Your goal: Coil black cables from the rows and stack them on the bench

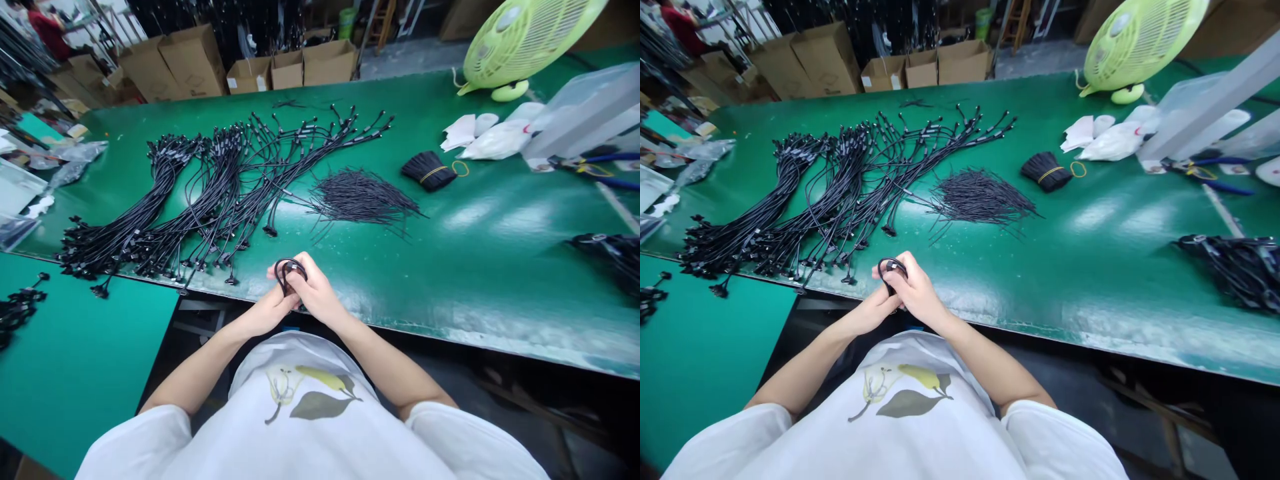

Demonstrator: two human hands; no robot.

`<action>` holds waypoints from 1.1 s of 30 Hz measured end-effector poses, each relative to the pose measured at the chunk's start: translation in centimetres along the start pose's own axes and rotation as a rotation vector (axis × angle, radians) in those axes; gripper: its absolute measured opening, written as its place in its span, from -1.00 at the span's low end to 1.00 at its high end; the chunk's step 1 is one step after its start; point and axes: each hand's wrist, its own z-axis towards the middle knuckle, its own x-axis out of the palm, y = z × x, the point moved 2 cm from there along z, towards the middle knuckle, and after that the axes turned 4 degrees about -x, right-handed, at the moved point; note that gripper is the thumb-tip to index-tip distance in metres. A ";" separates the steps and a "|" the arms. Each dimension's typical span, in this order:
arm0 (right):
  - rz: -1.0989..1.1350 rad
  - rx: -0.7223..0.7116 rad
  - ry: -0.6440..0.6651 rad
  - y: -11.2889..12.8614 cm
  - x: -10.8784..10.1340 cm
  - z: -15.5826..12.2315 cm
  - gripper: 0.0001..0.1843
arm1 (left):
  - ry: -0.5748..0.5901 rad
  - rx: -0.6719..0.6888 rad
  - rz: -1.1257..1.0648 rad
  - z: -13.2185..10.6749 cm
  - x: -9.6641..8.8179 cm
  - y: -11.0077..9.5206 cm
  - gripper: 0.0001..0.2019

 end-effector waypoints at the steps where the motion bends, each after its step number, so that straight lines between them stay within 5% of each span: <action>1: 0.028 0.011 -0.005 -0.2 0.0 -0.1 -0.68 | 0.015 -0.034 -0.010 0.0 0.2 0.3 -0.78; 6: -0.078 -0.021 -0.064 -1.4 -0.5 0.2 -0.77 | 0.005 -0.197 -0.379 -0.2 1.8 1.7 -0.58; 12: 0.045 0.150 0.294 -1.2 -1.4 0.2 -0.70 | 0.315 -0.400 -0.529 -2.0 1.6 1.9 -0.65; 16: 0.301 0.156 0.354 -0.9 -1.1 0.2 -0.63 | 0.405 -0.398 -0.550 -2.7 1.6 1.0 -0.58; 22: 0.485 0.251 0.341 -0.7 -1.1 0.5 -0.55 | 0.362 -0.350 -0.669 -2.4 3.9 -0.2 -0.72; 28: 0.496 0.236 0.219 0.6 -1.4 0.7 -0.62 | 0.287 -0.207 -0.538 -1.7 4.7 0.8 -0.54; 33: 0.396 0.157 0.095 0.5 -1.2 0.9 -0.61 | -0.002 -0.049 -0.238 -2.0 4.1 1.7 -0.48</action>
